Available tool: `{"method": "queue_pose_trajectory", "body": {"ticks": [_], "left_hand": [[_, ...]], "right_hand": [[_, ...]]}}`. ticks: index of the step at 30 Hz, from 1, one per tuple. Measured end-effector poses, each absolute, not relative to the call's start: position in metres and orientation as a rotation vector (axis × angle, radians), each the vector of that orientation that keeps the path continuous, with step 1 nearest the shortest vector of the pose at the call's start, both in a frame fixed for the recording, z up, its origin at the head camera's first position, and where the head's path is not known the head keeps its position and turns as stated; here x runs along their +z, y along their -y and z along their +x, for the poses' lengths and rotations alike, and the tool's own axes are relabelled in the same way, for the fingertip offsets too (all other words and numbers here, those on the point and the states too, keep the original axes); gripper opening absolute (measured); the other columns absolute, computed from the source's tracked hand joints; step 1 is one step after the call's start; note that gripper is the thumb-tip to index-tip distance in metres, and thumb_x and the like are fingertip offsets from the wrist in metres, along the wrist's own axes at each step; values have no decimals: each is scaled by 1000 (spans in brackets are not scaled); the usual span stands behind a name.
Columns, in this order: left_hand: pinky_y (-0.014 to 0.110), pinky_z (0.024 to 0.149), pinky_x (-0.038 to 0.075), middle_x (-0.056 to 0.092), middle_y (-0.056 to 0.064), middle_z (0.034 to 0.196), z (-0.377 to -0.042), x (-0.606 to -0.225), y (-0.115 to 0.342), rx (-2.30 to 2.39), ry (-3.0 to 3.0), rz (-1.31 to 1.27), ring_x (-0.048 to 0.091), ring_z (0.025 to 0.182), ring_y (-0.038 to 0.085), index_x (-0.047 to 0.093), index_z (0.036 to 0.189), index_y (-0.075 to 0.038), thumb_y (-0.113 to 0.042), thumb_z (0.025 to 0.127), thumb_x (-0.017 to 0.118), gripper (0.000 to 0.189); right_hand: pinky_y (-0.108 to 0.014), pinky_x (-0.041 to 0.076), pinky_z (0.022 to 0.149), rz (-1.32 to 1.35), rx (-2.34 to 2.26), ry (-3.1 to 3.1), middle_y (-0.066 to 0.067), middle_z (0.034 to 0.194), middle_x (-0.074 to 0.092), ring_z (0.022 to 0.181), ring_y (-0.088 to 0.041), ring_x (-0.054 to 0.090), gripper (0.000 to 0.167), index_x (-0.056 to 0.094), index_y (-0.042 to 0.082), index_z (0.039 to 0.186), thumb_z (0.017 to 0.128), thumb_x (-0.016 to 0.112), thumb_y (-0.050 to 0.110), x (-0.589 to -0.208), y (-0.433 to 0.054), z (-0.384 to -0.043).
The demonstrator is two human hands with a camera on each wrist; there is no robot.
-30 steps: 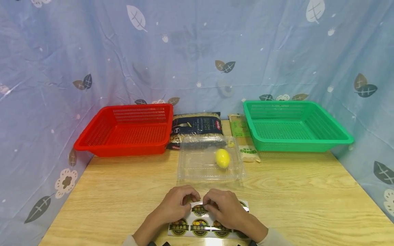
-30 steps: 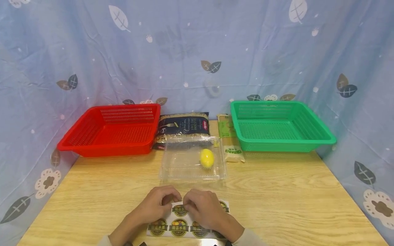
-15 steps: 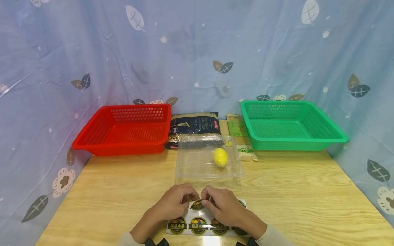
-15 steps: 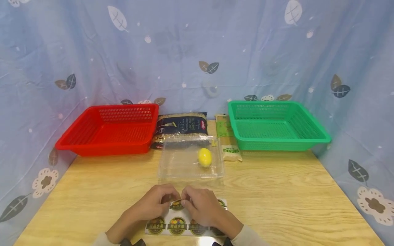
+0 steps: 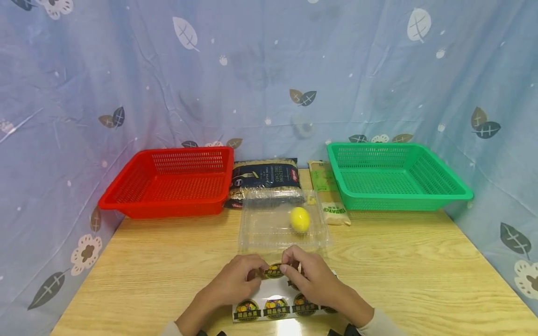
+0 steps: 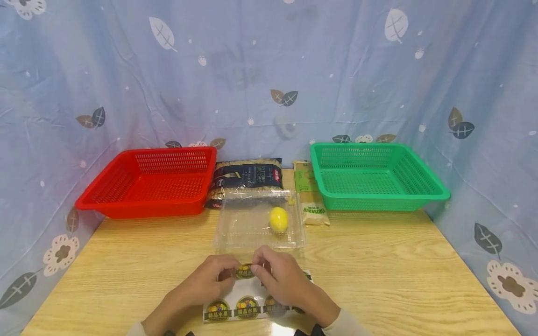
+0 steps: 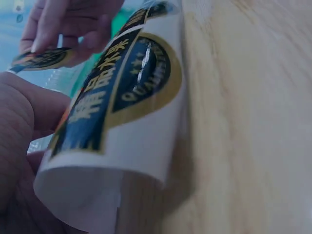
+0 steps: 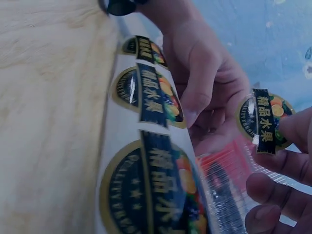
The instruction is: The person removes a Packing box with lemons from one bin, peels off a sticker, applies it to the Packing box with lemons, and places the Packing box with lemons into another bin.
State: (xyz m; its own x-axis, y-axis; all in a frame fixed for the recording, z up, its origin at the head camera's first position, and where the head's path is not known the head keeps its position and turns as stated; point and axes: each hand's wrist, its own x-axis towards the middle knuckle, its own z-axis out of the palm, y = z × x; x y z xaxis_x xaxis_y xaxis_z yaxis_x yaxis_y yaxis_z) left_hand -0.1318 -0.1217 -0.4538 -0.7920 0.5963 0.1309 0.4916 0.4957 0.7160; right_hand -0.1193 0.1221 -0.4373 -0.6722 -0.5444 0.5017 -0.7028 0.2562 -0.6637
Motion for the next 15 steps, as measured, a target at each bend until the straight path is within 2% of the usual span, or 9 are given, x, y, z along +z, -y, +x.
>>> {"method": "queue_pose_trajectory", "body": {"ticks": [4,8,11,15], "left_hand": [[19,51,40,65,-7,86,-134,-450,122,1222,-2669,987,44,59,-1,75,100,-13,4,84,61,27],[21,58,49,71,-2,86,-136,-443,124,1319,-2731,1055,53,67,2,75,96,-11,7,83,62,25],[23,60,51,71,1,85,-137,-438,126,1404,-2731,1075,55,70,4,75,94,-9,10,83,60,27],[23,57,51,72,2,84,-139,-428,125,1480,-2739,1110,56,69,4,74,92,-11,12,82,58,29]], "right_hand": [[-18,43,49,1165,1412,2330,5,79,61,65,-1,50,13,56,18,99,100,58,4,-430,-122,-122],[-20,45,48,1163,1433,2299,2,79,63,66,-2,53,15,57,15,98,97,59,1,-428,-122,-128],[-21,45,46,1172,1464,2243,0,79,63,66,-3,54,18,57,12,97,93,61,-5,-429,-121,-132],[-23,45,46,1163,1483,2161,0,78,62,63,-4,52,22,58,9,97,89,62,-10,-428,-120,-135]]}}
